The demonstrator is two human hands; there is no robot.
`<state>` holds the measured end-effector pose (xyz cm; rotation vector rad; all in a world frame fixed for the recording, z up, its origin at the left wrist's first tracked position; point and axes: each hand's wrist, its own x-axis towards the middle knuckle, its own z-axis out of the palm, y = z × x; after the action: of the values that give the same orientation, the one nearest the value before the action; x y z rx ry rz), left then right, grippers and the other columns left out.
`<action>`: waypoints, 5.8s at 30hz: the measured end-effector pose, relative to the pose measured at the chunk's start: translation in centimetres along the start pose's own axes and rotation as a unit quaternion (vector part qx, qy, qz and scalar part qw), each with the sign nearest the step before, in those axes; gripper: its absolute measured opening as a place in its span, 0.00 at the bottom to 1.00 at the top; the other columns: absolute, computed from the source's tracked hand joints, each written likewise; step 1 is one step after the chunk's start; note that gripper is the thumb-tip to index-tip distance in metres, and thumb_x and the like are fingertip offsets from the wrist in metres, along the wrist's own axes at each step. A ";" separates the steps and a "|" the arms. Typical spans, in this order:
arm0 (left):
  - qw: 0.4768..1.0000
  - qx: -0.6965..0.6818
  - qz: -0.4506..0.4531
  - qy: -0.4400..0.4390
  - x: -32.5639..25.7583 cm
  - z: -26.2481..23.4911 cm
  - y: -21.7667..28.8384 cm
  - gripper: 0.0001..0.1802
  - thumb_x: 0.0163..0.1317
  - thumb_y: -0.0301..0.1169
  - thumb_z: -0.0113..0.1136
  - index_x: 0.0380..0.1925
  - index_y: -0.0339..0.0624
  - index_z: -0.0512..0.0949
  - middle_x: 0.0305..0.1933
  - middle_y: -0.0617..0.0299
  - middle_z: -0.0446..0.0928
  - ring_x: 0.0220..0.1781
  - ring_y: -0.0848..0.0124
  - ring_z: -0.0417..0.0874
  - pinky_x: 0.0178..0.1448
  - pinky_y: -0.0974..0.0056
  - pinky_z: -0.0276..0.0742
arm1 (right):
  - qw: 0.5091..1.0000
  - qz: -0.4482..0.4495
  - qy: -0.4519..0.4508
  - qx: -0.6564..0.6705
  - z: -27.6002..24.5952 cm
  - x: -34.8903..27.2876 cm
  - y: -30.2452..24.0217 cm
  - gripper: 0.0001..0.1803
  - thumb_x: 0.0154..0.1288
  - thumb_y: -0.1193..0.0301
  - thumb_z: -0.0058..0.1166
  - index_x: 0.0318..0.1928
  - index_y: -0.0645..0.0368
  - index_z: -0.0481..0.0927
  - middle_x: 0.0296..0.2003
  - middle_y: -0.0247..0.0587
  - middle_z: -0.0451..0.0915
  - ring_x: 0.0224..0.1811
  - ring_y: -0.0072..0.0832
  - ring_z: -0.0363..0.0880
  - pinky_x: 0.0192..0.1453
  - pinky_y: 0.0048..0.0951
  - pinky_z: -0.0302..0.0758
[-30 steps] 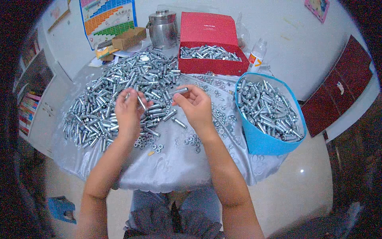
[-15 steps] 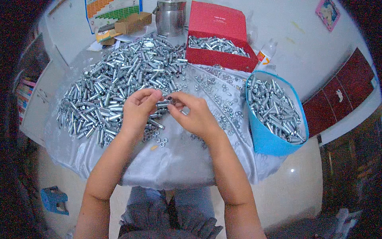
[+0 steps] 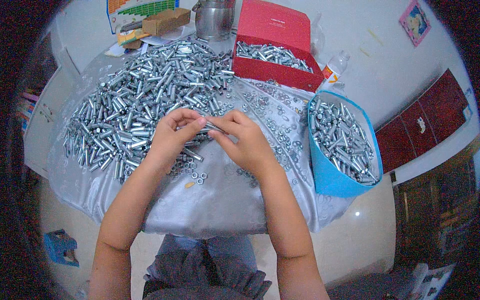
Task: The person sits on a stool at a table and repeatedly picks up metal bolts and washers, screwing the washers onto the bolts by hand. The person handles the fasteners one at a time, placing the assembled units into a blue container on the right side of the table.
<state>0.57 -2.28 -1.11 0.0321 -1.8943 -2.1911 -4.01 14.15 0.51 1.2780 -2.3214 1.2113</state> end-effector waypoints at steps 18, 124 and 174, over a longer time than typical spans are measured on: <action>0.984 -0.070 -0.126 -0.109 -0.7 0.8 -0.4 0.18 0.56 0.45 0.54 0.34 0.41 0.69 0.30 0.67 0.69 0.30 0.82 0.65 0.32 0.75 0.61 | 0.998 -0.060 -0.030 0.004 0.9 0.0 0.2 0.12 0.48 0.76 0.57 0.37 0.62 0.75 0.32 0.42 0.75 0.31 0.32 0.76 0.37 0.26 0.72; 0.958 -0.174 -0.216 -0.072 -1.1 0.9 0.1 0.12 0.58 0.37 0.52 0.30 0.37 0.72 0.21 0.70 0.64 0.23 0.81 0.63 0.27 0.74 0.61 | 0.887 0.280 -0.069 0.360 -2.3 -0.3 0.5 0.11 0.54 0.70 0.56 0.36 0.62 0.77 0.28 0.35 0.78 0.29 0.18 0.75 0.33 0.17 0.70; 0.968 -0.142 -0.191 -0.085 -1.0 0.8 0.1 0.13 0.58 0.38 0.53 0.30 0.38 0.73 0.21 0.72 0.64 0.21 0.82 0.62 0.26 0.76 0.60 | 0.924 0.234 -0.043 0.299 -0.8 -0.2 0.5 0.11 0.58 0.65 0.53 0.29 0.62 0.74 0.15 0.27 0.69 0.14 0.13 0.64 0.16 0.14 0.59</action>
<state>1.43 -1.29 -1.07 0.1757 -1.7545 -2.7889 -4.40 15.00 0.64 0.9431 -2.5012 2.1891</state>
